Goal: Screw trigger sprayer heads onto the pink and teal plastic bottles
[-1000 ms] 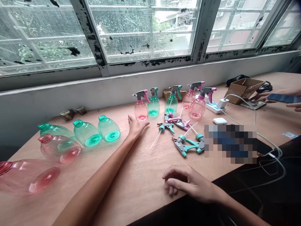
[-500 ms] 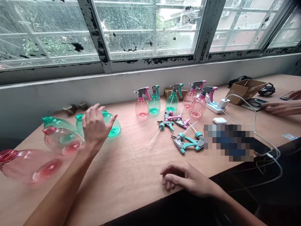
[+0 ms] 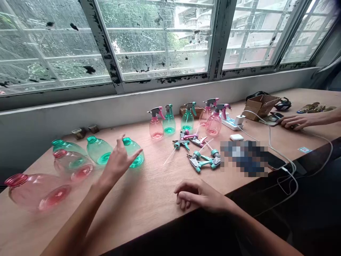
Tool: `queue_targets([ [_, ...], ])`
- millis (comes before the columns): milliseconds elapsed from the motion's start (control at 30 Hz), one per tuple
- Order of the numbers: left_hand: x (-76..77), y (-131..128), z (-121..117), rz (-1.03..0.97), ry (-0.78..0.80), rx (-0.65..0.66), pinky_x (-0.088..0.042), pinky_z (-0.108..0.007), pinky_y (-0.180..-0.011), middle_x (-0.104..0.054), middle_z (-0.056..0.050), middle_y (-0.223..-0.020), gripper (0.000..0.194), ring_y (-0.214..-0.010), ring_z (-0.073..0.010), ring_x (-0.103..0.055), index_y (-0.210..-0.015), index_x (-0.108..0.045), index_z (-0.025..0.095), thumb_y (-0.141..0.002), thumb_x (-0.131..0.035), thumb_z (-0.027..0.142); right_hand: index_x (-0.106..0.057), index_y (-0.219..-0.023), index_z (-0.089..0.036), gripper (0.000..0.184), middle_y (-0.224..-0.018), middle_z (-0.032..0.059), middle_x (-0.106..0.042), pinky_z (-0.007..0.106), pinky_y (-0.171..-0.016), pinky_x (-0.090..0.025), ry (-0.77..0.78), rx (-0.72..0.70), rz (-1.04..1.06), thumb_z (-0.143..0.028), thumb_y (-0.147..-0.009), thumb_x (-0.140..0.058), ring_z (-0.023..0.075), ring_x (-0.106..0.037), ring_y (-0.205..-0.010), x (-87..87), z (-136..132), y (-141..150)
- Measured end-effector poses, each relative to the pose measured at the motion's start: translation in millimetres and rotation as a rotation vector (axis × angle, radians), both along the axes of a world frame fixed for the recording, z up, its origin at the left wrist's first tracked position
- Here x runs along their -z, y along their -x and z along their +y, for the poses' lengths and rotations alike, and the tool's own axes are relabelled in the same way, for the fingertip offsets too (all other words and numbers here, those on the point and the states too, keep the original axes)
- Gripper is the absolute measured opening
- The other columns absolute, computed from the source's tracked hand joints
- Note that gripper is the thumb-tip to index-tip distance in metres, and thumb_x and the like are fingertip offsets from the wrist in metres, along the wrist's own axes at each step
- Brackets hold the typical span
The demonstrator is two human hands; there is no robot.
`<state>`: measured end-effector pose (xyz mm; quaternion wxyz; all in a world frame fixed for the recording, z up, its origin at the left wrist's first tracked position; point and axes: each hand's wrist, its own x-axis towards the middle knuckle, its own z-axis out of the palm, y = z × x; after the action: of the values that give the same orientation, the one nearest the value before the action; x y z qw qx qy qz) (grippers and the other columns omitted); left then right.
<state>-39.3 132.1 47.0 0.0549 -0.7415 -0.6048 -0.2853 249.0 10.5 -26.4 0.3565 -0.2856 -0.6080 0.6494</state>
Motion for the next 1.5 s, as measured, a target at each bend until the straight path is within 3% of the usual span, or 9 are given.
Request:
queue_targets([
  [367,60.4,-41,-161,-0.335,-0.007,0.116,-0.043,-0.058,-0.109,-0.045,-0.017,-0.143,0.078,-0.134,-0.0365,-0.048,-0.149,-0.022,0.026,-0.088,-0.066,0.045,-0.065,-0.106,-0.014,0.032,-0.086,0.0056,-0.072,0.027,-0.068,-0.053,-0.018,-0.002,-0.027,-0.044,-0.094,-0.063,0.0138,-0.066,-0.07,0.9,-2,1],
  [567,79.5,-40,-162,-0.454,0.183,0.16,-0.032,-0.062,-0.114,-0.028,-0.019,-0.159,0.1,-0.147,-0.0389,-0.03,-0.154,-0.003,0.03,-0.083,-0.072,0.045,-0.064,-0.11,-0.015,0.034,-0.09,0.0072,-0.073,0.028,-0.063,-0.054,-0.074,0.022,-0.102,-0.046,-0.096,-0.057,0.0171,-0.068,-0.072,-0.4,-6,4],
  [667,77.0,-36,-160,-0.411,0.284,0.183,-0.035,-0.061,-0.113,-0.031,-0.021,-0.158,0.106,-0.145,-0.0393,-0.034,-0.155,0.0,0.029,-0.081,-0.074,0.044,-0.065,-0.107,-0.019,0.029,-0.096,0.0094,-0.073,0.033,-0.064,-0.055,-0.319,0.328,-0.295,-0.044,-0.099,-0.053,0.0217,-0.069,-0.078,-1.2,-7,-1],
  [800,74.6,-35,-162,-0.387,0.295,0.221,-0.035,-0.062,-0.112,-0.033,-0.02,-0.158,0.103,-0.144,-0.0394,-0.037,-0.155,-0.001,0.03,-0.082,-0.073,0.043,-0.061,-0.121,-0.021,0.032,-0.126,0.0158,-0.064,0.051,-0.104,-0.043,-0.797,0.794,-0.668,-0.042,-0.097,-0.056,0.0336,-0.055,-0.123,4.2,8,-18],
  [900,73.1,-36,-164,-0.464,0.26,0.158,-0.034,-0.063,-0.113,-0.032,-0.015,-0.158,0.099,-0.146,-0.041,-0.031,-0.155,-0.008,0.036,-0.082,-0.073,0.043,-0.05,-0.138,-0.018,0.057,-0.153,0.0211,-0.039,0.062,-0.112,-0.03,-0.861,0.829,-0.976,-0.048,-0.091,-0.061,0.0423,-0.03,-0.143,15.5,26,-27],
  [1033,71.1,-37,-164,-0.592,0.213,0.047,-0.035,-0.064,-0.112,-0.033,-0.011,-0.155,0.092,-0.147,-0.0417,-0.028,-0.154,-0.016,0.041,-0.081,-0.073,0.042,-0.043,-0.143,-0.018,0.05,-0.15,0.021,-0.044,0.061,-0.107,-0.036,-0.807,0.752,-1.097,-0.04,-0.098,-0.049,0.0392,-0.039,-0.139,26.0,37,-29],
  [1267,71.5,-33,-159,-0.799,0.17,0.089,-0.029,-0.057,-0.118,-0.041,-0.013,-0.149,0.083,-0.141,-0.0349,-0.039,-0.146,-0.024,0.03,-0.08,-0.074,0.038,-0.056,-0.126,-0.026,0.034,-0.148,0.0127,-0.049,0.059,-0.111,-0.032,-0.844,0.942,-0.452,-0.032,-0.093,-0.054,0.037,-0.043,-0.137,4.9,7,-25],
  [1400,71.1,-32,-160,-0.742,0.16,0.138,-0.028,-0.056,-0.119,-0.04,-0.011,-0.149,0.075,-0.141,-0.0327,-0.04,-0.144,-0.027,0.031,-0.084,-0.07,0.034,-0.063,-0.116,-0.031,0.032,-0.13,0.0094,-0.066,0.058,-0.101,-0.045,-0.42,0.785,0.275,-0.041,-0.096,-0.04,0.0377,-0.054,-0.129,-19.8,-19,-30],
  [1500,71.7,-32,-160,-0.671,0.134,0.16,-0.024,-0.056,-0.121,-0.038,-0.012,-0.15,0.075,-0.142,-0.0327,-0.037,-0.146,-0.025,0.03,-0.085,-0.068,0.03,-0.07,-0.108,-0.034,0.044,-0.115,0.0093,-0.075,0.055,-0.088,-0.051,-0.09,0.744,0.493,-0.049,-0.098,-0.03,0.0348,-0.07,-0.101,-37.8,-30,-39],
])
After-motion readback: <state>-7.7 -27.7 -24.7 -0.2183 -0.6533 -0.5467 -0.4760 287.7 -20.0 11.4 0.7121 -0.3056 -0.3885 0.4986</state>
